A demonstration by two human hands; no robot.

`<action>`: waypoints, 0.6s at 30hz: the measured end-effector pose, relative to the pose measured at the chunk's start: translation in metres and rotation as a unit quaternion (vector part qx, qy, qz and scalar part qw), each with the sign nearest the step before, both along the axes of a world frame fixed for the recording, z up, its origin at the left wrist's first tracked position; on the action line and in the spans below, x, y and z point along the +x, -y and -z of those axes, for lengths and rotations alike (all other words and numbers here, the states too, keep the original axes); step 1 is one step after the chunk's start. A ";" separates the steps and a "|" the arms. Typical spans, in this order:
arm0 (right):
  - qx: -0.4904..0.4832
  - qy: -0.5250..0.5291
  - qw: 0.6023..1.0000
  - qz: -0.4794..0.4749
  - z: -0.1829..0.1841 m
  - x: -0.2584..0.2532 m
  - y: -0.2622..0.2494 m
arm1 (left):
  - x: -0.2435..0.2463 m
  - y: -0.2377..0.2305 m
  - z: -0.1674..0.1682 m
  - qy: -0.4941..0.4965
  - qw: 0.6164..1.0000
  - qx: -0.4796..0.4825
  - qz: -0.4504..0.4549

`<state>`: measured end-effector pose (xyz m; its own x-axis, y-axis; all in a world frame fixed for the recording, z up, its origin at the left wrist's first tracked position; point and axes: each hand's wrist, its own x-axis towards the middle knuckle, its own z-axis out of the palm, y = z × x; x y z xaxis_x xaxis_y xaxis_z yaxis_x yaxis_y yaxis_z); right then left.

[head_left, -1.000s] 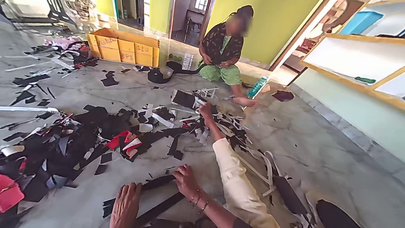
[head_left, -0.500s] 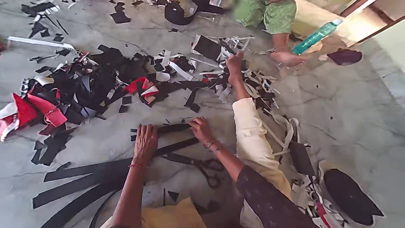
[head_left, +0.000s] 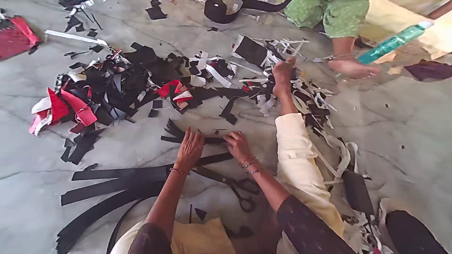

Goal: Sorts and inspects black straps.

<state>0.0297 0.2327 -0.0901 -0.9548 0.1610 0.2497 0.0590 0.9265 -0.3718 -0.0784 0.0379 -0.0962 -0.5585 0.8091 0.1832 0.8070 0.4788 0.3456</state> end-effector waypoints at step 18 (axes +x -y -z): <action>0.017 0.054 0.998 0.042 -0.012 0.015 -0.024 | -0.010 0.026 0.011 -0.038 0.997 0.040 -0.048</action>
